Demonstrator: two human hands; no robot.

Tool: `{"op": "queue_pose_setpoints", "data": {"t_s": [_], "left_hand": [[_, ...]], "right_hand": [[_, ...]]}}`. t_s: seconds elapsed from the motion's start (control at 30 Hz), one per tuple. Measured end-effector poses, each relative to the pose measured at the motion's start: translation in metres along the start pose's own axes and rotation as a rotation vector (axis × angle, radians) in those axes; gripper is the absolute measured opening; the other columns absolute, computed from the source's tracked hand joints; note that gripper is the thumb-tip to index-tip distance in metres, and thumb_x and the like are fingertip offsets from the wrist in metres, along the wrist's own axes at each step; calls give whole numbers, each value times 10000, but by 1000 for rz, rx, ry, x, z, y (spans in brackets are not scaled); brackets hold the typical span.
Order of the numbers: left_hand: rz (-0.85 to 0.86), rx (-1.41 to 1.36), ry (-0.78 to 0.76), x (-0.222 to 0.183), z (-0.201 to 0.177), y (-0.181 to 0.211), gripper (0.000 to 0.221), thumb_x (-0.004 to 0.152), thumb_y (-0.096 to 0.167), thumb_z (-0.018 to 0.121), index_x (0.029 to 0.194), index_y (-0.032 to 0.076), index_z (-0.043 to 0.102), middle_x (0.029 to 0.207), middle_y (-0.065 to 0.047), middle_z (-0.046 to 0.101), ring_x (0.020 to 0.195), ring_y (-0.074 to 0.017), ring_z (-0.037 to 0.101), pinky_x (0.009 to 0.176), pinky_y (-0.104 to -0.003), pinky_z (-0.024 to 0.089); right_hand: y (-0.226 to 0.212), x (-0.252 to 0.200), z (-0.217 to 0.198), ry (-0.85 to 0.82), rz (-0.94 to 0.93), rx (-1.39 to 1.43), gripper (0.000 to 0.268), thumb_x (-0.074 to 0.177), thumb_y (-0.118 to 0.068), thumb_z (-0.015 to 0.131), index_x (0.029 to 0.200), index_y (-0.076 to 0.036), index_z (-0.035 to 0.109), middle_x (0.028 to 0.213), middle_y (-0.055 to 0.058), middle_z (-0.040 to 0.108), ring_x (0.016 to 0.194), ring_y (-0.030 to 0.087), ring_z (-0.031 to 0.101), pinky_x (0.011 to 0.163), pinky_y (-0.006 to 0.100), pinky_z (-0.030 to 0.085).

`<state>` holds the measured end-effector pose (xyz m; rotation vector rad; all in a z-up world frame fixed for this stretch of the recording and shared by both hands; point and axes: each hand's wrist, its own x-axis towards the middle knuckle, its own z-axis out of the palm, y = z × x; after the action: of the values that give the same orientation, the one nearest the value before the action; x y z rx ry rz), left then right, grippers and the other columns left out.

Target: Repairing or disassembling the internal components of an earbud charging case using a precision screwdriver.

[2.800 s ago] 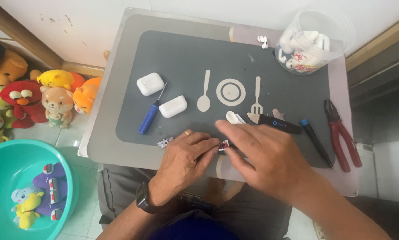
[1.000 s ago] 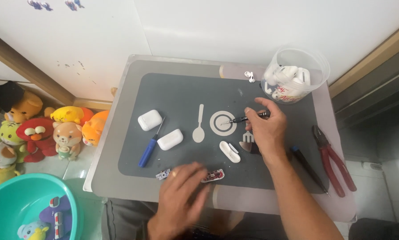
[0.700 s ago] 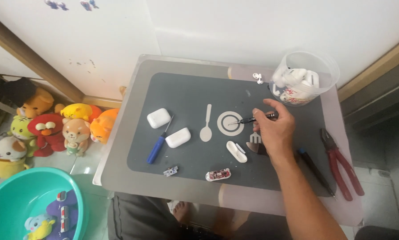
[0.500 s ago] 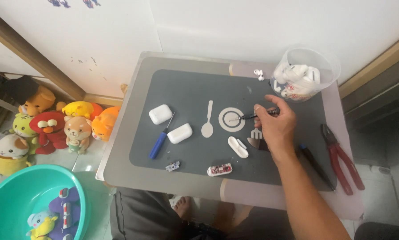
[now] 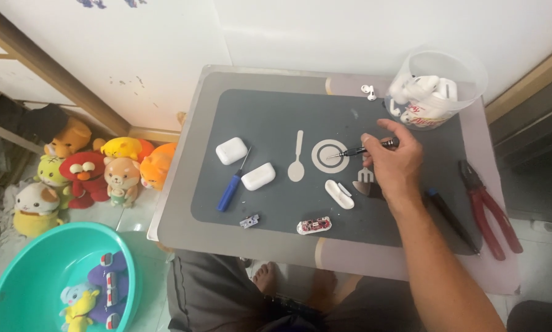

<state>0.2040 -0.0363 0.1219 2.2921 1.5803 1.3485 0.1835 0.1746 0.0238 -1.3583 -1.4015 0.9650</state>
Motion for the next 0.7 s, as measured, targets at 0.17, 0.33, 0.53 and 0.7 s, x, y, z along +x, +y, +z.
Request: {"op": "queue_pose_setpoints", "data": {"t_s": [0.17,0.33,0.53,0.7], "left_hand": [[22,-14,-27,-11,-9,-58,323,971,78,457,1148,157,715,1122,-46,711,881,-258,695,721,-385,573],[29,-17,-54,-86,-63,-165,357,977,71,430,1160,178,717,1127,-27,709,870,-247,691,704,-380,571],[-249,255,-113,-99,-35,-224,554,872,376,797,1315,83,638,1239,-75,687,978,-342,692,626,-485,594],[-157,213,-76,-89,-40,-222,340,886,250,791,1164,71,712,1127,-64,703,823,-289,660,566,-413,553]], "right_hand": [[-7,-2,-2,9,23,14,474,900,-92,745,1341,30,620,722,161,681,533,153,677,520,262,551],[-41,-10,1,57,264,36,445,844,-157,710,1287,-129,695,643,-24,503,520,93,604,574,238,550],[-63,-36,-2,84,261,207,532,835,-128,745,1359,-112,655,701,-14,519,518,102,556,280,339,483],[-5,-73,-15,-10,22,328,566,894,-13,702,1441,8,560,786,25,631,582,203,661,665,307,612]]}}
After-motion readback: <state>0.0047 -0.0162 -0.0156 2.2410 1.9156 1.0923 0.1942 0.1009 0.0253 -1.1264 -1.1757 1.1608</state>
